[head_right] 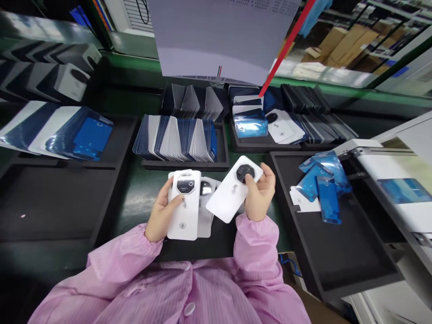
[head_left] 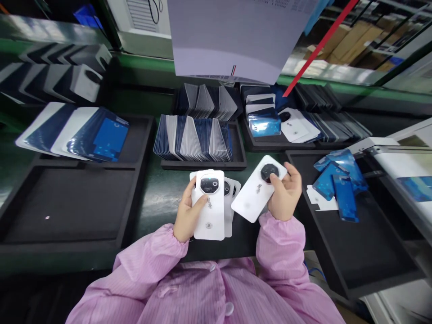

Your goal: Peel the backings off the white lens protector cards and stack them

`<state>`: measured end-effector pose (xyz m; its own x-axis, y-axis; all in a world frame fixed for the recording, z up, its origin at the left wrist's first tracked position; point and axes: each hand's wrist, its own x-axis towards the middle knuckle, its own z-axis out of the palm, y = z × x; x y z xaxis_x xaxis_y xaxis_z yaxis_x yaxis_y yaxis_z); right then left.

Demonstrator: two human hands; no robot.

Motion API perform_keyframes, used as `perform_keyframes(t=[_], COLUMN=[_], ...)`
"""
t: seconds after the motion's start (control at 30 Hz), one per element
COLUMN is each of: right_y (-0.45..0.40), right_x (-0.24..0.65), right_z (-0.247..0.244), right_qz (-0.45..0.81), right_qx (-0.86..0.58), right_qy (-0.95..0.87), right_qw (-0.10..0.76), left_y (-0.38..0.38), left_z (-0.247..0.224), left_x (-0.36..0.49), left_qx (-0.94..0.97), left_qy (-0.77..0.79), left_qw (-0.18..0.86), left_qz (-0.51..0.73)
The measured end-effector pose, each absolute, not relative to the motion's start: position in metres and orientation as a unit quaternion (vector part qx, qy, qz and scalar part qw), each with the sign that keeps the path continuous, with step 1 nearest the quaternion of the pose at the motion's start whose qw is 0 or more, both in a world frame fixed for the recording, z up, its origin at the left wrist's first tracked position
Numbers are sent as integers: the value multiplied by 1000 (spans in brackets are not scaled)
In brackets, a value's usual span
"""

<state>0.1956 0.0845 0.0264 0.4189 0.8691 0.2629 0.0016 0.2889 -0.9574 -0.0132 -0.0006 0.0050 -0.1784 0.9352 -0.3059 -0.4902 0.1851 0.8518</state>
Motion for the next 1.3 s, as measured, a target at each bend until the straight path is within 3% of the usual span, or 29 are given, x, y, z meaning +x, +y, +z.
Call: perform_keyframes(t=[0.17, 0.3, 0.4, 0.53, 0.97, 1.3], right_y=[77, 70, 67, 57, 47, 39], right_x=[182, 164, 159, 156, 145, 144], right_z=[10, 0, 5, 19, 19, 23], right_qz=[432, 240, 143, 188, 308, 138], right_qx=[-549, -568, -538, -468, -493, -332], right_qy=[-592, -726, -750, -739, -693, -824], right_qw=[402, 304, 357, 447, 427, 438], left_y=[1, 1, -1, -6, -19, -11], left_z=[10, 12, 11, 5, -8, 1], left_x=[-14, -14, -12, -9, -7, -7], left_qx=[222, 243, 249, 291, 480, 423], left_qy=[472, 473, 496, 506, 570, 531], left_qw=[593, 593, 589, 590, 488, 525], left_qz=[614, 604, 587, 557, 455, 514])
